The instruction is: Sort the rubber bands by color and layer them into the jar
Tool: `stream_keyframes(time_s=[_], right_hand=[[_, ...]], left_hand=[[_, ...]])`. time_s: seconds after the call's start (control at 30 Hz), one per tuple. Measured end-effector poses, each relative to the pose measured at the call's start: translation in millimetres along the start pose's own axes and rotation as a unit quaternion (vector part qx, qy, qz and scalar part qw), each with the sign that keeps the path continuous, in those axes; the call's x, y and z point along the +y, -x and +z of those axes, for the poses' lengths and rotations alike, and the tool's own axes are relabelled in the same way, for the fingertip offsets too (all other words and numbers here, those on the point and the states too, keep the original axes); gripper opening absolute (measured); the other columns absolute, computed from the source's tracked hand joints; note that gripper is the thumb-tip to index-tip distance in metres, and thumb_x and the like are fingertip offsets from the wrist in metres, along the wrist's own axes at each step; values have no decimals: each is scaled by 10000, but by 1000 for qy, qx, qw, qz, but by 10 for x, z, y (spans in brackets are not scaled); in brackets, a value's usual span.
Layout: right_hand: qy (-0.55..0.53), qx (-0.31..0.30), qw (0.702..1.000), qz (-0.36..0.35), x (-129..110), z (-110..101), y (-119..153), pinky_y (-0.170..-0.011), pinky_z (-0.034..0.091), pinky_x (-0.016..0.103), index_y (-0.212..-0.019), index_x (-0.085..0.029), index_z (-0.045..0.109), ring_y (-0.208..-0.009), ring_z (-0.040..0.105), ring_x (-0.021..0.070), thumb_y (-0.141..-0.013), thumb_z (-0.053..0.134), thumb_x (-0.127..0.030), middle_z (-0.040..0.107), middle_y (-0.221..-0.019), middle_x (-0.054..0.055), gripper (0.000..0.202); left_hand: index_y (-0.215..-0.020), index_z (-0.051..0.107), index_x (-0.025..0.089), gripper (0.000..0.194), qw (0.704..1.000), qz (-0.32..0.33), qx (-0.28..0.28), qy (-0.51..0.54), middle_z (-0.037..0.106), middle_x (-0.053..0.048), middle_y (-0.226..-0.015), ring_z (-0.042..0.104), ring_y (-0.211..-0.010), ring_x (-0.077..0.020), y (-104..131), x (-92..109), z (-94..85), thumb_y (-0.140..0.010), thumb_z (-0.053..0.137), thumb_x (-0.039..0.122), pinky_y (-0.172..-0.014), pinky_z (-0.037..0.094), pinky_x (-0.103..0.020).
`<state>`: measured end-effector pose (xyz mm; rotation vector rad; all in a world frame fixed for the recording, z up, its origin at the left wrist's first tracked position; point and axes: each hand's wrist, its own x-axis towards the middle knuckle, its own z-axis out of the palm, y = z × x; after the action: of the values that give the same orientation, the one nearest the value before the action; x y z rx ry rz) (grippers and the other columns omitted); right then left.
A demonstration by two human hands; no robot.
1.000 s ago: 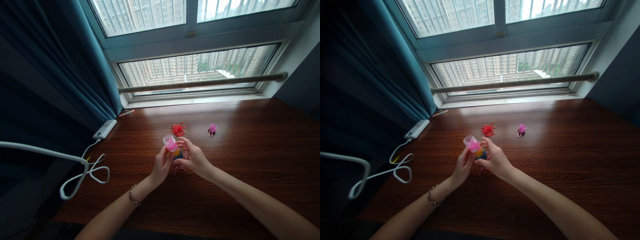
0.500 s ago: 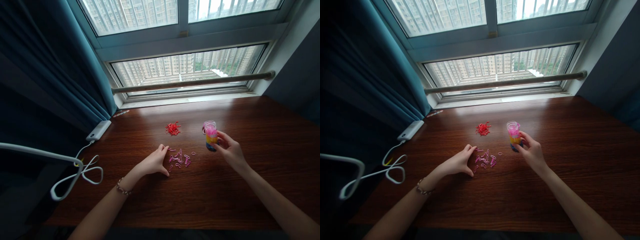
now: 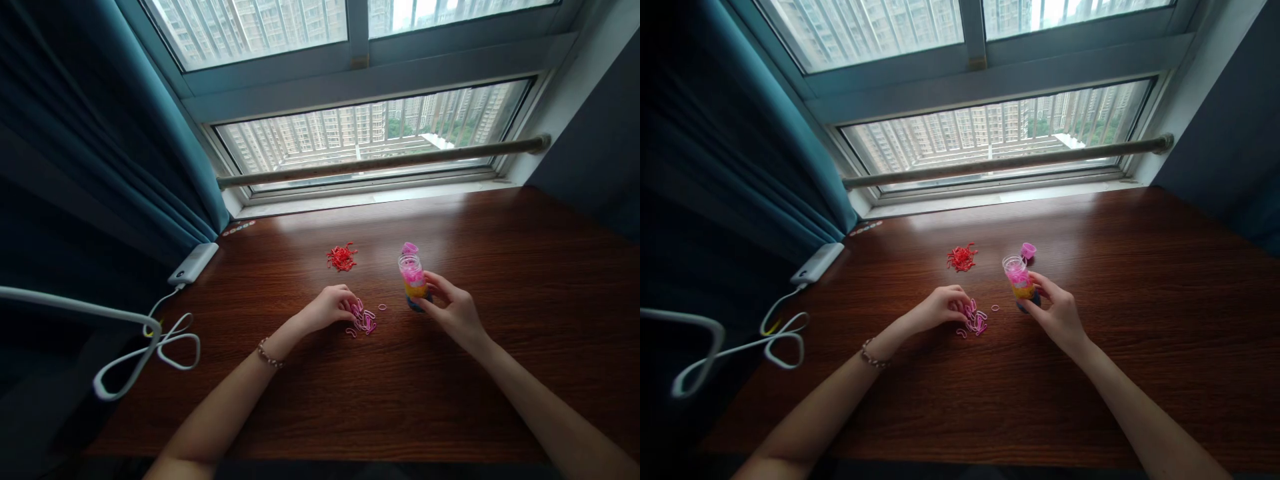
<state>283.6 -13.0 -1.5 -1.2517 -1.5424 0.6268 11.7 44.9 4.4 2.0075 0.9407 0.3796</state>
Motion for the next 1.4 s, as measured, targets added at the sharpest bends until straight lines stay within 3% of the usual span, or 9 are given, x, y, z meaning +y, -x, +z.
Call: stream_keyframes(time_s=[0.1, 0.2, 0.33, 0.5, 0.67, 0.9, 1.17, 1.4], right_hand=[[12, -3, 1000, -7, -18, -6, 8, -841, 504, 358, -1129, -181, 543, -900, 616, 233, -702, 663, -300, 619, -1069, 58, 459], [15, -6, 1000, -12, -29, 5, 13, -845, 502, 359, -1133, -183, 540, -907, 614, 233, -709, 656, -296, 617, -1074, 59, 454], [20, -10, 1000, -20, -41, 24, 22, -841, 504, 348, -1134, -189, 540, -901, 615, 225, -711, 657, -281, 616, -1074, 54, 448], [29, -12, 999, -27, -52, 24, 31, -831, 509, 335, -1125, -194, 546, -885, 619, 217, -712, 657, -278, 623, -1054, 47, 435], [34, -5, 999, -28, -40, 4, 28, -827, 512, 343, -1125, -190, 547, -882, 623, 224, -711, 654, -290, 624, -1059, 52, 439], [39, -8, 999, -29, -53, 4, 25, -840, 505, 344, -1127, -187, 546, -898, 617, 224, -713, 649, -279, 621, -1068, 53, 436], [47, -8, 998, -37, -39, 7, 30, -839, 500, 332, -1131, -193, 540, -904, 610, 214, -714, 652, -249, 615, -1073, 50, 435], [45, -9, 998, -33, -41, 13, 25, -839, 500, 332, -1129, -188, 541, -898, 613, 213, -714, 648, -258, 617, -1069, 52, 434]], left_hand=[[-951, 608, 152, 397, 999, -26, 0, -24, 549, -32, -872, 566, -693, -119, 62, 21, -109, -605, 715, 316, -618, 459, -219], [-962, 569, 149, 527, 990, -107, 6, -86, 568, -13, -810, 554, -626, -127, 172, -54, -207, -491, 768, 279, -548, 438, -225], [-907, 551, 138, 422, 984, -166, 21, -60, 605, 1, -721, 570, -622, -138, 247, -117, -149, -538, 724, 246, -539, 431, -222], [-816, 589, 122, 246, 990, -136, 19, 9, 627, -17, -700, 588, -648, -143, 135, -31, 46, -605, 672, 215, -584, 453, -238], [-900, 585, 111, 341, 987, -115, -37, 109, 616, -32, -728, 594, -679, -144, 69, 51, 47, -601, 694, 235, -609, 472, -250], [-940, 544, 168, 510, 991, -94, -4, -91, 532, -17, -874, 522, -643, -115, 229, 125, 21, -498, 768, 289, -525, 414, -217], [-864, 563, 154, 394, 986, -97, 35, -131, 514, -14, -827, 522, -661, -132, 41, 173, 201, -543, 751, 283, -592, 417, -229], [-868, 608, 166, 341, 983, -70, 23, -166, 524, -25, -856, 527, -686, -134, -89, 210, 254, -571, 731, 278, -618, 424, -229]])
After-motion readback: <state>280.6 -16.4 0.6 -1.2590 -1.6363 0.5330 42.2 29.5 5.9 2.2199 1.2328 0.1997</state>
